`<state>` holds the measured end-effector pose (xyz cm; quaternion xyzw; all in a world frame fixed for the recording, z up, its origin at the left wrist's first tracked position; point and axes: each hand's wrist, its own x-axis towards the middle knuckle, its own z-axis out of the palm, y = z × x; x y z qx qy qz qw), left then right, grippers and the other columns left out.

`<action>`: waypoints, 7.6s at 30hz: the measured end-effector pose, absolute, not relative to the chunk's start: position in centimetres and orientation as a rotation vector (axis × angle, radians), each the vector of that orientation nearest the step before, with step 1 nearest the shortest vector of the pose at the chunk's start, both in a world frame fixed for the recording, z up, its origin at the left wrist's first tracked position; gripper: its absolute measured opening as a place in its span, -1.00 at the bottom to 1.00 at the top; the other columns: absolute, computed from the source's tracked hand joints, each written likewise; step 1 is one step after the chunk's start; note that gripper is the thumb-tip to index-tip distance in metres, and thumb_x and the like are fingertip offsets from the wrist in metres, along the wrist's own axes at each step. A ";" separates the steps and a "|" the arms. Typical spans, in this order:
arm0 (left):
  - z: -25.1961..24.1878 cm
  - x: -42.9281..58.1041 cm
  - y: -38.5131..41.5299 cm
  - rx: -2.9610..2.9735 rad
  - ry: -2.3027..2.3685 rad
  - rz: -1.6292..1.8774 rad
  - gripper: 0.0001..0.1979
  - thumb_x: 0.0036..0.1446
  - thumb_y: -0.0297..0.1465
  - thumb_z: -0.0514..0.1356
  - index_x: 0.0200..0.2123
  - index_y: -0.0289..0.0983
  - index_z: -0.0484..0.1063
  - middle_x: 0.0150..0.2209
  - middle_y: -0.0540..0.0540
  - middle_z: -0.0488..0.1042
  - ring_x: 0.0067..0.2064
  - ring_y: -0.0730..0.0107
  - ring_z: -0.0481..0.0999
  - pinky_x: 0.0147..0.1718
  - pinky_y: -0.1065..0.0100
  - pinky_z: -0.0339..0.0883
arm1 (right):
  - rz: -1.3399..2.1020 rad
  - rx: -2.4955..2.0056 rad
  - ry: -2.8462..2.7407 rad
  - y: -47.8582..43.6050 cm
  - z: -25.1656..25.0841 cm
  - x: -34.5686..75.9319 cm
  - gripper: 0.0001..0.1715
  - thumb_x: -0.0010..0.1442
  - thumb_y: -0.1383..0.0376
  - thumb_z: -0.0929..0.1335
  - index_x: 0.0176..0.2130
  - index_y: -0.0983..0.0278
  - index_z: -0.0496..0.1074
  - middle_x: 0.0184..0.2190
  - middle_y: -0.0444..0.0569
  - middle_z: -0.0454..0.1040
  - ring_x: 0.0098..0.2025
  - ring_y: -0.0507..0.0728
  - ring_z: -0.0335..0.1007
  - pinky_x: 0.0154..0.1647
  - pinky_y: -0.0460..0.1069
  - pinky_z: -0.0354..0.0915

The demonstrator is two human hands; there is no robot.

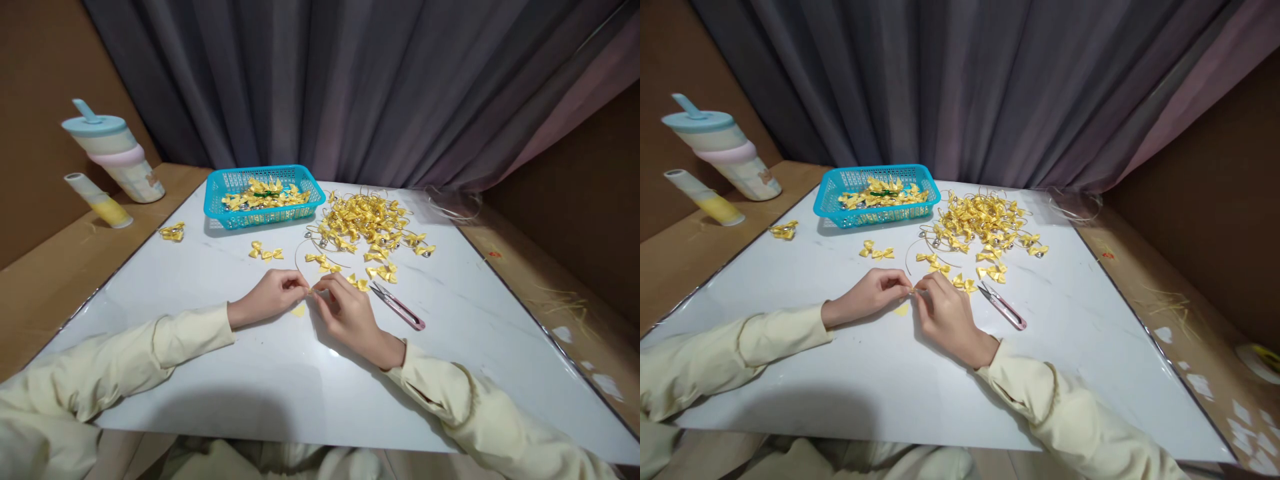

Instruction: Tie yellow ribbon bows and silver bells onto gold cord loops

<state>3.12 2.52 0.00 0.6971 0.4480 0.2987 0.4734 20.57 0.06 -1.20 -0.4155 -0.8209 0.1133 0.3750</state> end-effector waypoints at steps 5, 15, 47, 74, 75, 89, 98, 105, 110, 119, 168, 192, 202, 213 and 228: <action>0.0 3.1 2.5 1.715 1.103 0.733 -0.87 -0.01 -0.43 0.10 -0.50 -0.34 0.42 -0.50 -0.02 0.44 -0.43 0.47 0.35 -0.41 0.45 0.21 | 0.259 -1.065 -2.108 0.1 -1.2 20.5 -0.88 0.20 0.36 0.23 -0.29 0.30 0.36 -0.33 0.01 0.44 -0.36 0.06 0.36 -0.43 -0.08 0.24; 0.0 3.2 2.5 1.732 1.136 0.730 -0.85 0.00 -0.40 0.11 -0.49 -0.34 0.43 -0.49 -0.03 0.45 -0.42 0.44 0.37 -0.40 0.44 0.24 | 0.190 -1.059 -2.159 0.1 -1.5 20.6 -0.81 0.22 0.35 0.22 -0.26 0.31 0.41 -0.31 0.03 0.46 -0.33 0.07 0.38 -0.39 -0.07 0.28; -0.1 3.2 2.5 1.881 1.182 0.684 -0.84 0.02 -0.41 0.09 -0.45 -0.34 0.43 -0.59 0.05 0.26 -0.51 0.52 0.18 -0.53 0.48 0.09 | -0.420 -1.047 -2.444 0.1 -1.9 20.3 -0.74 0.26 0.44 0.18 -0.31 0.39 0.42 -0.42 0.03 0.40 -0.48 0.06 0.23 -0.56 -0.02 0.02; -0.2 3.2 2.5 1.839 1.178 0.720 -0.88 -0.01 -0.45 0.08 -0.44 -0.32 0.42 -0.55 0.04 0.36 -0.51 0.50 0.24 -0.51 0.47 0.12 | -0.104 -1.203 -2.309 -0.1 -1.4 20.5 -0.83 0.16 0.38 0.24 -0.41 0.33 0.38 -0.47 -0.06 0.40 -0.52 0.02 0.24 -0.52 -0.06 0.00; -0.1 3.2 2.5 1.837 1.178 0.721 -0.88 -0.01 -0.45 0.08 -0.44 -0.32 0.42 -0.55 0.04 0.36 -0.51 0.51 0.24 -0.51 0.47 0.12 | -0.096 -1.211 -2.304 -0.1 -1.4 20.5 -0.83 0.16 0.38 0.24 -0.42 0.33 0.38 -0.47 -0.06 0.40 -0.51 0.02 0.25 -0.52 -0.06 0.00; -0.2 3.3 2.6 1.854 1.156 0.724 -0.88 0.02 -0.46 0.09 -0.43 -0.34 0.42 -0.56 0.05 0.31 -0.51 0.53 0.22 -0.51 0.49 0.11 | 0.031 -1.238 -2.312 -0.5 -0.7 20.6 -0.76 0.12 0.29 0.27 -0.20 0.34 0.38 -0.23 -0.01 0.43 -0.33 0.08 0.37 -0.45 -0.07 0.10; -0.1 3.2 2.4 1.968 1.145 0.699 -0.88 -0.01 -0.49 0.07 -0.46 -0.34 0.41 -0.59 0.08 0.26 -0.53 0.55 0.16 -0.53 0.49 0.07 | -0.155 -1.104 -2.433 0.1 -1.3 20.7 -0.76 0.24 0.38 0.17 -0.36 0.35 0.38 -0.40 -0.04 0.42 -0.45 0.04 0.26 -0.51 -0.05 -0.02; -0.1 3.2 2.4 1.959 1.180 0.744 -0.88 -0.03 -0.48 0.07 -0.47 -0.33 0.41 -0.58 0.06 0.28 -0.53 0.54 0.19 -0.52 0.48 0.09 | -0.139 -1.081 -2.477 0.2 -1.6 20.9 -0.77 0.21 0.42 0.18 -0.37 0.34 0.38 -0.43 -0.03 0.39 -0.46 0.05 0.23 -0.51 -0.04 -0.05; -0.2 3.2 2.5 1.920 1.210 0.770 -0.89 -0.03 -0.47 0.07 -0.48 -0.33 0.40 -0.57 0.05 0.31 -0.52 0.53 0.21 -0.52 0.49 0.09 | 0.060 -1.093 -2.420 0.2 -1.5 21.0 -0.75 0.22 0.42 0.17 -0.35 0.34 0.39 -0.40 -0.03 0.42 -0.44 0.05 0.29 -0.49 -0.06 0.03; -0.4 3.1 2.6 1.832 1.210 0.824 -0.86 -0.02 -0.44 0.05 -0.47 -0.33 0.40 -0.47 -0.04 0.45 -0.42 0.43 0.36 -0.41 0.42 0.21 | 0.510 -1.127 -2.258 0.4 -1.1 21.0 -0.80 0.19 0.39 0.21 -0.38 0.32 0.40 -0.39 -0.01 0.44 -0.40 0.05 0.33 -0.36 -0.08 0.20; -0.1 2.9 2.3 1.918 1.145 0.869 -0.90 -0.08 -0.49 0.04 -0.50 -0.31 0.35 -0.54 0.03 0.34 -0.53 0.54 0.24 -0.54 0.50 0.13 | 2.006 -1.144 -1.383 1.6 1.1 21.8 -0.82 0.02 0.34 0.33 -0.52 0.38 0.49 -0.78 -0.15 0.28 -0.78 -0.10 -0.02 -0.73 -0.13 -0.11; 0.2 3.0 2.2 1.916 1.147 0.886 -0.91 -0.09 -0.51 0.04 -0.52 -0.31 0.34 -0.58 0.05 0.31 -0.53 0.54 0.21 -0.54 0.50 0.11 | 1.929 -1.272 -1.536 1.3 2.0 21.3 -0.80 0.07 0.29 0.34 -0.41 0.42 0.47 -0.76 -0.19 0.29 -0.79 -0.12 0.04 -0.74 -0.16 -0.01; 1.0 2.8 2.9 2.023 1.042 0.805 -0.91 -0.10 -0.54 0.05 -0.54 -0.33 0.34 -0.57 0.05 0.31 -0.53 0.55 0.22 -0.52 0.49 0.13 | 2.133 -1.065 -1.411 2.1 1.4 22.2 -0.80 0.03 0.32 0.39 -0.39 0.46 0.52 -0.58 -0.03 0.46 -0.66 -0.08 0.21 -0.67 -0.16 0.09; 6.6 0.2 3.3 2.565 0.472 0.634 -0.86 -0.05 -0.55 0.05 -0.49 -0.29 0.39 -0.52 -0.04 0.43 -0.44 0.43 0.35 -0.34 0.39 0.27 | 2.544 -0.754 -0.800 2.9 1.6 17.0 -0.49 0.30 0.06 0.14 -0.16 0.38 0.43 -0.25 0.07 0.52 -0.19 0.10 0.45 -0.03 0.02 0.26; 2.0 2.0 1.6 3.334 0.125 0.631 -0.80 0.06 -0.48 0.05 -0.52 -0.35 0.43 -0.51 -0.17 0.44 -0.45 0.26 0.34 -0.45 0.21 0.13 | 2.173 -1.355 -0.732 3.3 5.5 16.2 -0.79 0.22 0.33 0.30 -0.34 0.38 0.50 -0.44 -0.07 0.55 -0.47 -0.05 0.44 -0.40 -0.17 0.33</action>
